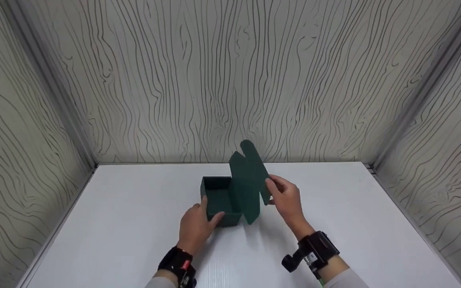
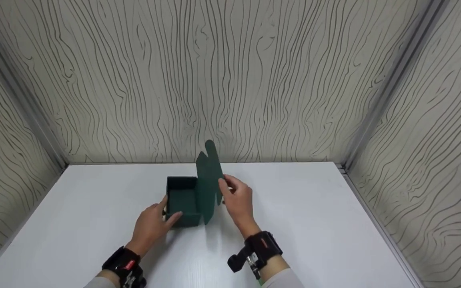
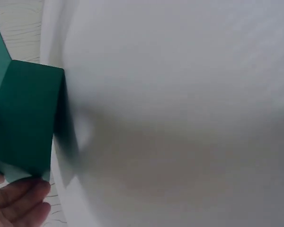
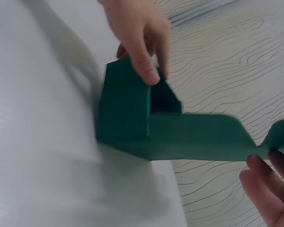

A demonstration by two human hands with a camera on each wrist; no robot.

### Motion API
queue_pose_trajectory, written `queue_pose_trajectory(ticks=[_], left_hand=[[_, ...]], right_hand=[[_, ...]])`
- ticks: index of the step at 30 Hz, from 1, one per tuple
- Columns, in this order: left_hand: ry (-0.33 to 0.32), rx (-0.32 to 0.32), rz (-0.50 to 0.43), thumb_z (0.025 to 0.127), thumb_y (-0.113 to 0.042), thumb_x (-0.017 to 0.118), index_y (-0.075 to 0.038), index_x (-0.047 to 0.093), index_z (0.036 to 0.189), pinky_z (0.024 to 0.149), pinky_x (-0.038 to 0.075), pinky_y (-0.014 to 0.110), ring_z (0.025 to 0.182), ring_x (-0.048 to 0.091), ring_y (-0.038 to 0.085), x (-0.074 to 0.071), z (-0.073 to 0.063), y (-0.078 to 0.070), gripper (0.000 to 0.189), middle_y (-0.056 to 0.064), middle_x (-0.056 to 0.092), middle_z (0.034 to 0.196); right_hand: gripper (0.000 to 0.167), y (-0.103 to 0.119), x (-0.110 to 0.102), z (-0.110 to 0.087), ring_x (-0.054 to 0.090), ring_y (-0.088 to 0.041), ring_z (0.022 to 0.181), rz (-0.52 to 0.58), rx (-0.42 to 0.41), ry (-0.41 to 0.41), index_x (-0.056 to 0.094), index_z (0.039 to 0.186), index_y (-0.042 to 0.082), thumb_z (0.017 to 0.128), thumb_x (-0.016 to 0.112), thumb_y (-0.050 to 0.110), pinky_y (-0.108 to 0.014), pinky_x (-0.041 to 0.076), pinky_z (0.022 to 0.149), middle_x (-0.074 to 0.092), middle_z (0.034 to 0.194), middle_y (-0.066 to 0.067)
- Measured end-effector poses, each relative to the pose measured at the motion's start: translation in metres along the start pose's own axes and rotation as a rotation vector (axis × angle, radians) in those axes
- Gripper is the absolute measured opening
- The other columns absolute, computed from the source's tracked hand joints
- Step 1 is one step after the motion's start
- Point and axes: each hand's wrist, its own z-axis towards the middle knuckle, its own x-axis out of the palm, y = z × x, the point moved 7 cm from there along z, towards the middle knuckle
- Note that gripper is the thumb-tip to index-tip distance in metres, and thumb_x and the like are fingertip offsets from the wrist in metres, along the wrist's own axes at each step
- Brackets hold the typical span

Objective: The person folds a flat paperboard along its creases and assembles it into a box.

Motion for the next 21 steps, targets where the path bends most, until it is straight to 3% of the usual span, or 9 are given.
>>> queue_pose_trajectory(ticks=[3, 6, 10, 13, 16, 21], left_hand=[[-0.011, 0.048, -0.034, 0.092, -0.048, 0.065, -0.002, 0.07, 0.121, 0.089, 0.058, 0.04, 0.1, 0.07, 0.025, 0.004, -0.004, -0.007, 0.055, 0.015, 0.073, 0.11], [-0.029, 0.098, -0.072, 0.093, -0.04, 0.066, -0.005, 0.076, 0.11, 0.09, 0.058, 0.037, 0.1, 0.069, 0.021, 0.007, -0.006, -0.01, 0.04, 0.01, 0.071, 0.111], [-0.027, 0.118, -0.124, 0.091, -0.035, 0.071, -0.008, 0.077, 0.109, 0.101, 0.053, 0.038, 0.121, 0.06, 0.022, 0.008, -0.008, -0.006, 0.033, 0.009, 0.06, 0.133], [0.003, 0.116, -0.163, 0.09, -0.03, 0.073, -0.011, 0.077, 0.111, 0.11, 0.045, 0.041, 0.139, 0.047, 0.024, 0.009, -0.008, -0.001, 0.029, 0.007, 0.047, 0.152], [0.039, 0.151, -0.181, 0.092, -0.021, 0.071, -0.012, 0.075, 0.113, 0.111, 0.043, 0.043, 0.143, 0.043, 0.026, 0.009, -0.006, 0.001, 0.024, 0.007, 0.047, 0.153], [0.053, 0.203, -0.163, 0.093, -0.013, 0.068, -0.015, 0.067, 0.121, 0.106, 0.048, 0.043, 0.134, 0.053, 0.026, 0.007, -0.003, 0.003, 0.028, 0.009, 0.06, 0.14]], right_hand=[[0.029, 0.017, 0.001, 0.002, 0.063, -0.019, 0.08, -0.108, -0.092, -0.035, 0.071, 0.121, 0.01, 0.101, 0.057, 0.026, -0.022, 0.056, 0.067, 0.075, 0.103, -0.009], [0.028, 0.028, 0.004, 0.002, 0.063, -0.018, 0.082, -0.205, -0.163, -0.036, 0.072, 0.119, 0.01, 0.102, 0.055, 0.024, -0.022, 0.057, 0.074, 0.076, 0.104, -0.008], [0.029, 0.03, 0.008, 0.003, 0.07, -0.019, 0.092, -0.268, -0.181, -0.027, 0.071, 0.12, 0.009, 0.104, 0.052, 0.024, -0.031, 0.059, 0.086, 0.075, 0.111, -0.008], [0.029, 0.029, 0.007, 0.005, 0.072, -0.02, 0.095, -0.282, -0.181, -0.025, 0.072, 0.118, 0.009, 0.104, 0.051, 0.024, -0.036, 0.059, 0.087, 0.076, 0.109, -0.008], [0.028, 0.03, 0.005, 0.007, 0.072, -0.021, 0.089, -0.289, -0.188, -0.021, 0.072, 0.115, 0.011, 0.105, 0.049, 0.024, -0.037, 0.061, 0.08, 0.076, 0.098, -0.008], [0.028, 0.03, 0.001, 0.015, 0.073, -0.022, 0.09, -0.29, -0.165, -0.003, 0.071, 0.115, 0.011, 0.105, 0.048, 0.024, -0.037, 0.062, 0.075, 0.074, 0.094, -0.008]])
